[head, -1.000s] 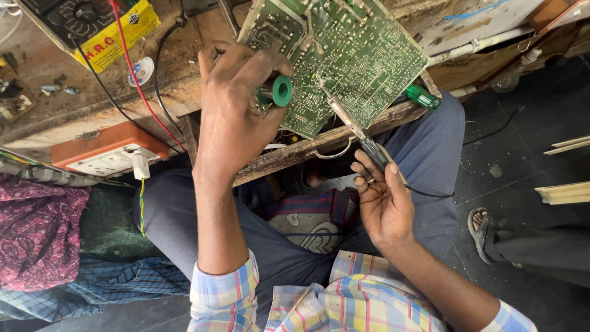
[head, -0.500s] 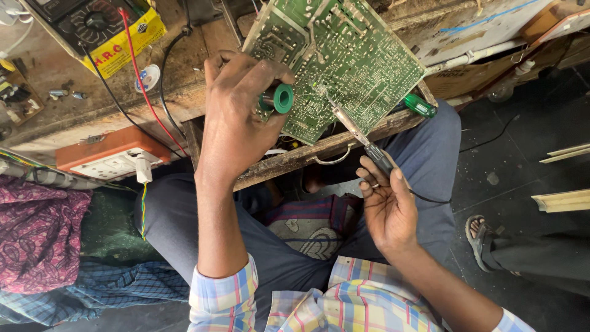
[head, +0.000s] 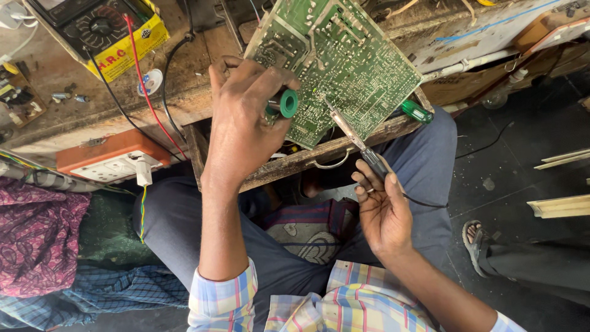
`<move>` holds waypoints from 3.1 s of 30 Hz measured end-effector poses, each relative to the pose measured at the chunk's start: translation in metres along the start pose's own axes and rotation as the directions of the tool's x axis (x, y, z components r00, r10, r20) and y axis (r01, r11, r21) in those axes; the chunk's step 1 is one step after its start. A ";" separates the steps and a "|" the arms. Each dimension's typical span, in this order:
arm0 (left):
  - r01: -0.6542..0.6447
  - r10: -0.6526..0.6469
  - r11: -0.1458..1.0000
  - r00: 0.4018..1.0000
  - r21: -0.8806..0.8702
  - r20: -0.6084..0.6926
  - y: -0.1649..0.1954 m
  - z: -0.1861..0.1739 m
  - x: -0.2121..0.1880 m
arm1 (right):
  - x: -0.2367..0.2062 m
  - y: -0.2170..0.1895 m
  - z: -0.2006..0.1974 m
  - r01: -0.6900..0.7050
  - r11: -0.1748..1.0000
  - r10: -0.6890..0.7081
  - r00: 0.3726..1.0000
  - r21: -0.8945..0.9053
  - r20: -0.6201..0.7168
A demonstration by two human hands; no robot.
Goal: The person sits on the floor holding a green circuit board against a workbench, soldering components on the board with a soldering iron while feeding solder wire from a spool. They then probe or adjust points on the board with a small metal tool and finally pick up a pair of pliers.
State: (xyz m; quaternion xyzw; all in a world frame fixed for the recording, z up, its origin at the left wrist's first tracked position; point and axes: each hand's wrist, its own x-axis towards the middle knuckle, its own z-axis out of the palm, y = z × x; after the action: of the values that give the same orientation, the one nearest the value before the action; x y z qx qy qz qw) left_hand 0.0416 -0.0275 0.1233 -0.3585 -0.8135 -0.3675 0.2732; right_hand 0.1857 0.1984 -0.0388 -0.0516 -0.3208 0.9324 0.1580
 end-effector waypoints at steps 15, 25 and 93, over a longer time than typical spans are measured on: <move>-0.040 0.040 0.999 0.999 0.002 -0.017 0.001 0.009 0.003 | 0.001 0.002 0.002 -0.008 1.000 0.008 0.999 -0.017 0.037; -0.064 0.065 0.998 0.998 0.020 -0.020 0.002 0.010 0.004 | 0.000 0.002 0.005 0.003 0.999 -0.002 1.000 -0.038 0.027; -0.161 0.147 0.984 0.976 -0.078 -0.162 -0.028 -0.014 -0.008 | 0.012 -0.031 0.083 0.579 0.576 -0.633 0.762 -0.577 0.134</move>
State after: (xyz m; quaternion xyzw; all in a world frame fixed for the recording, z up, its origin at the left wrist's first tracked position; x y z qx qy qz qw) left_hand 0.0271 -0.0546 0.1141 -0.4026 -0.7419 -0.4088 0.3470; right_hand 0.1663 0.1770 0.0462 -0.0256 -0.5830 0.6712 0.4570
